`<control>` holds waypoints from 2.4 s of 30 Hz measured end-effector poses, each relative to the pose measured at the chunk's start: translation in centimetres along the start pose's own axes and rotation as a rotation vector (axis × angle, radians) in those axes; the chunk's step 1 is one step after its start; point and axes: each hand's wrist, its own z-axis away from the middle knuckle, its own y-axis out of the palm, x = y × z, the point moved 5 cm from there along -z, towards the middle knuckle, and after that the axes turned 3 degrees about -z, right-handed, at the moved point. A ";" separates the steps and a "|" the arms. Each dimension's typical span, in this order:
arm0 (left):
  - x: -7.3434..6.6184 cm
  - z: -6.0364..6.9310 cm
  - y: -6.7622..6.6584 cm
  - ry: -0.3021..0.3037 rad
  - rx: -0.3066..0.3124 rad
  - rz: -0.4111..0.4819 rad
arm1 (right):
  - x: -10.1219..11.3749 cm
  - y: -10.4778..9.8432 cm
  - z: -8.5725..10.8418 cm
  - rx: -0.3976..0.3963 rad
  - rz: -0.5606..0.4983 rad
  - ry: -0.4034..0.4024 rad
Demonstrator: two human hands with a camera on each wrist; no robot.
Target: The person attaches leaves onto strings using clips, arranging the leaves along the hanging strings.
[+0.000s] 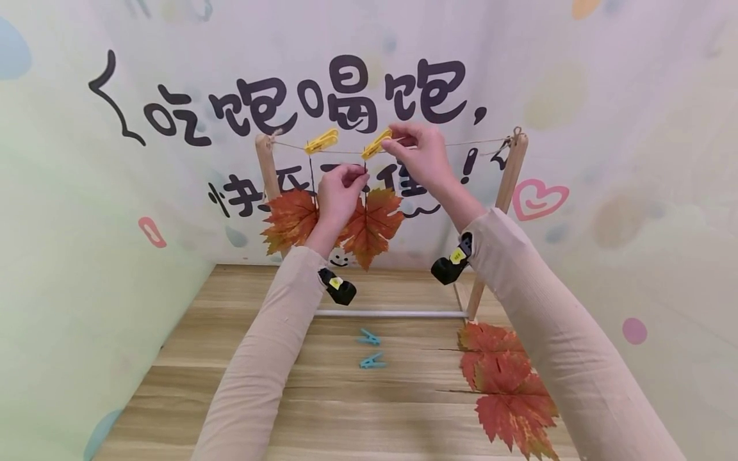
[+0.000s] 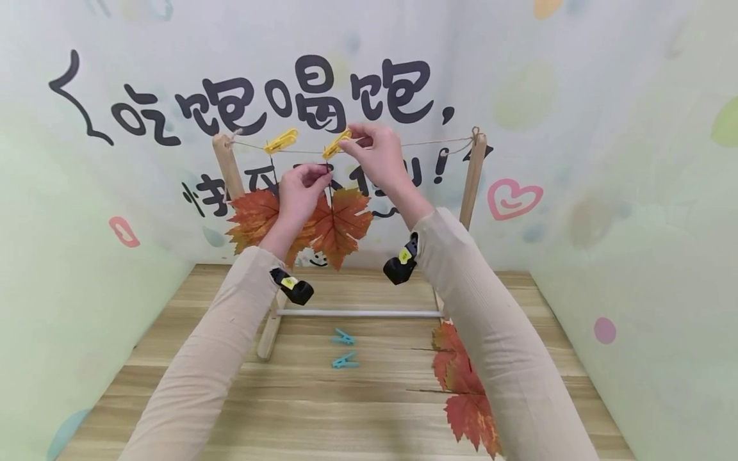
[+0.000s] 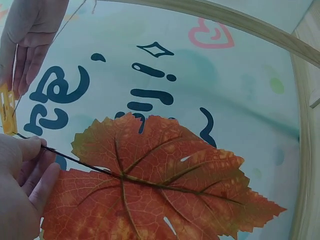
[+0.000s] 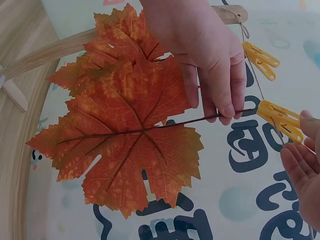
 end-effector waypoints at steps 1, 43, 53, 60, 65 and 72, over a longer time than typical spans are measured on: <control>0.0 0.0 0.0 0.000 0.002 0.002 | 0.0 -0.1 0.1 -0.004 0.002 0.003; 0.1 3.4 -1.4 0.193 0.047 -0.023 | -5.8 -4.4 8.1 0.096 0.050 -0.003; 1.3 5.0 -1.4 0.185 0.093 -0.029 | -9.3 -4.1 12.8 0.200 0.054 0.096; 2.4 5.8 -1.3 0.189 0.112 -0.023 | -13.4 -3.6 16.3 0.233 0.054 0.111; 3.6 6.9 -0.9 0.177 0.145 -0.054 | -15.5 -3.3 18.8 0.257 0.045 0.142; 5.3 8.5 0.0 0.164 0.196 -0.058 | -18.2 -2.2 22.4 0.310 -0.048 0.224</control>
